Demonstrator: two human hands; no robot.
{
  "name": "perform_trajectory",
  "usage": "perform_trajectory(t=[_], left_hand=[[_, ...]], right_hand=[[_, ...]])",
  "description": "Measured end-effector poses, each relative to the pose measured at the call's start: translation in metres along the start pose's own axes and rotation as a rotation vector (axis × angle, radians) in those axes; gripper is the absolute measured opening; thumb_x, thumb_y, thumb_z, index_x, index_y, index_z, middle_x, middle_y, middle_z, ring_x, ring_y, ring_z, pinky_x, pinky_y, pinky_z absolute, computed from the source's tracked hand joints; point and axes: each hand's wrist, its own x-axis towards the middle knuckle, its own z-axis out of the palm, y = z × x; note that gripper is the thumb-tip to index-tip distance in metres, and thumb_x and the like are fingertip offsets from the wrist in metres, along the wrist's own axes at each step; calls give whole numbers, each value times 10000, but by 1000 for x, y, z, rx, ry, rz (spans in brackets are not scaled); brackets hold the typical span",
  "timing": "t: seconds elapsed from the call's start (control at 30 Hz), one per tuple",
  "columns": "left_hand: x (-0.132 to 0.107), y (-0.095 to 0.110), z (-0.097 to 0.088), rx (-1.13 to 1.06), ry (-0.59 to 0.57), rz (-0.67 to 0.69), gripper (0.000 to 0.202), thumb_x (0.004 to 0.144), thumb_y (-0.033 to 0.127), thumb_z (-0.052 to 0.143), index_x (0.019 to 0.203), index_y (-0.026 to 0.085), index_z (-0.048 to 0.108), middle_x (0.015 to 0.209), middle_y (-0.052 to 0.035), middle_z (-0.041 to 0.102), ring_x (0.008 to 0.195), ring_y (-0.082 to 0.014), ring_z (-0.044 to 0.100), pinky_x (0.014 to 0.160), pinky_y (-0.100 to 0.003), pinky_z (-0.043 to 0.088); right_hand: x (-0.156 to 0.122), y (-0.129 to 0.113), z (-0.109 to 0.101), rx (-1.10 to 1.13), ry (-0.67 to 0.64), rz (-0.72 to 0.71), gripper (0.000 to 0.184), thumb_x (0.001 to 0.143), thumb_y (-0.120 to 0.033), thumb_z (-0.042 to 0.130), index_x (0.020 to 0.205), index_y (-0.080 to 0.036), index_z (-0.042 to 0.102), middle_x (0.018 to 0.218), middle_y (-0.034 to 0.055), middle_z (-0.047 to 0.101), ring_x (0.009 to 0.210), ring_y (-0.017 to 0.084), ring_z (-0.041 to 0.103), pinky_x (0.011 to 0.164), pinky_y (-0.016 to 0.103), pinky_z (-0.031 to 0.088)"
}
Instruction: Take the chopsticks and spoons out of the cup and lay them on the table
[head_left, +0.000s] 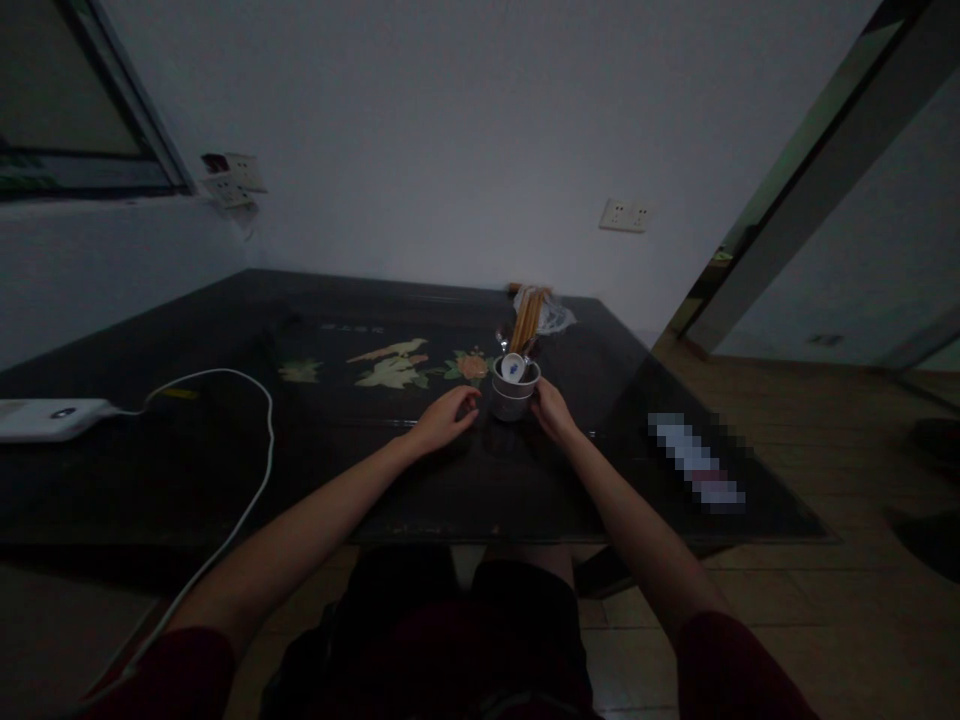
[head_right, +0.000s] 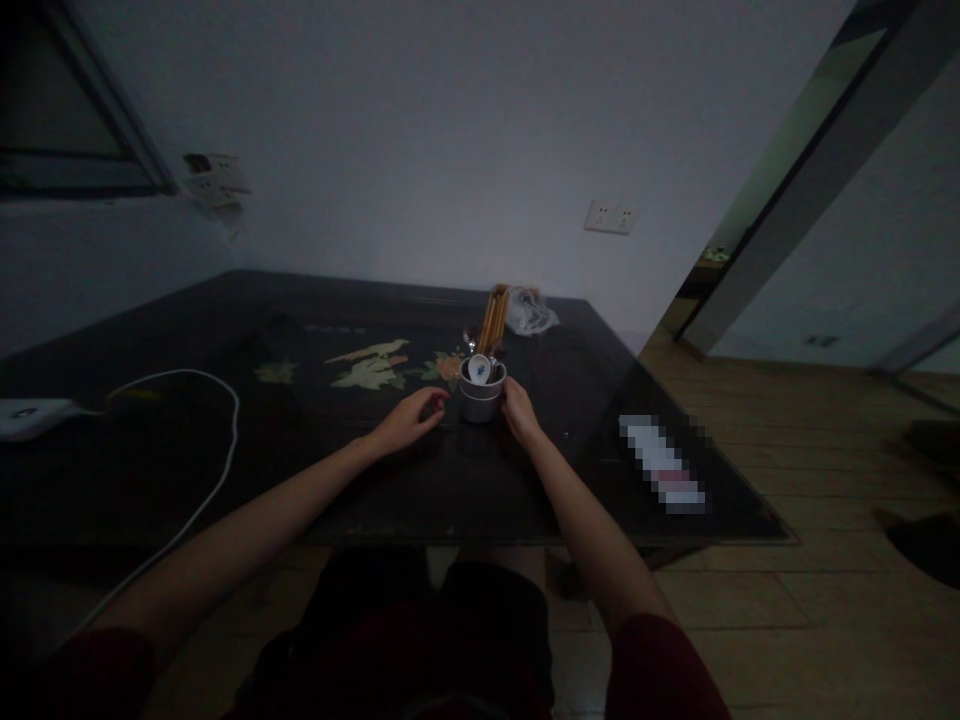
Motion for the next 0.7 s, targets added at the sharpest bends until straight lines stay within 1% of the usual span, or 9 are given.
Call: perform_trajectory(t=[0.17, 0.3, 0.37, 0.43, 0.5, 0.6, 0.7], left_hand=[[1, -3, 0, -22, 30, 1, 313, 822, 181, 475, 1133, 166, 500, 965, -60, 590, 901, -176, 569, 813, -307, 458], [1, -1, -1, -26, 65, -17, 318, 818, 174, 473, 1135, 167, 504, 978, -66, 592, 908, -182, 566, 814, -314, 458], [2, -1, -1, -38, 94, -31, 321, 826, 179, 465, 1143, 154, 500, 1002, -80, 592, 928, -190, 565, 823, -326, 458], [3, -2, -2, -57, 130, -35, 336, 824, 161, 453, 1158, 140, 491, 1030, -93, 589, 955, -194, 562, 849, -338, 452], [4, -2, -3, -76, 163, -40, 365, 811, 130, 444, 1174, 135, 480, 1048, -97, 587, 966, -192, 561, 858, -342, 450], [5, -3, -4, -99, 193, -57, 396, 791, 106, 445, 1184, 139, 474, 1051, -95, 590, 942, -187, 568, 817, -329, 464], [4, -3, -5, -112, 212, -51, 389, 792, 108, 453, 1178, 144, 482, 1059, -95, 594, 951, -190, 571, 821, -331, 466]], right_hand=[[-5, -1, 6, -67, -44, 4, 294, 747, -459, 530, 854, -198, 616, 850, -1, 661, 789, 148, 552, 645, 212, 416], [-10, -4, 8, -151, -66, -12, 279, 760, -428, 503, 875, -206, 628, 846, 3, 673, 814, 159, 571, 665, 225, 431], [-11, -6, 10, -210, -120, -62, 248, 750, -358, 505, 882, -200, 642, 860, 5, 682, 831, 163, 581, 724, 250, 446], [-12, -8, 12, -265, -200, -139, 236, 711, -258, 509, 881, -188, 657, 887, 9, 692, 861, 169, 592, 820, 290, 445], [-13, -9, 13, -301, -288, -185, 289, 661, -171, 502, 900, -179, 663, 933, 14, 698, 893, 174, 601, 902, 322, 424], [-14, -8, 15, -297, -391, -167, 405, 607, -104, 500, 978, -168, 648, 992, 28, 696, 923, 187, 613, 935, 351, 424], [-15, -7, 15, -270, -442, -154, 493, 574, -73, 513, 1047, -162, 619, 1045, 41, 683, 968, 200, 612, 952, 364, 427]])
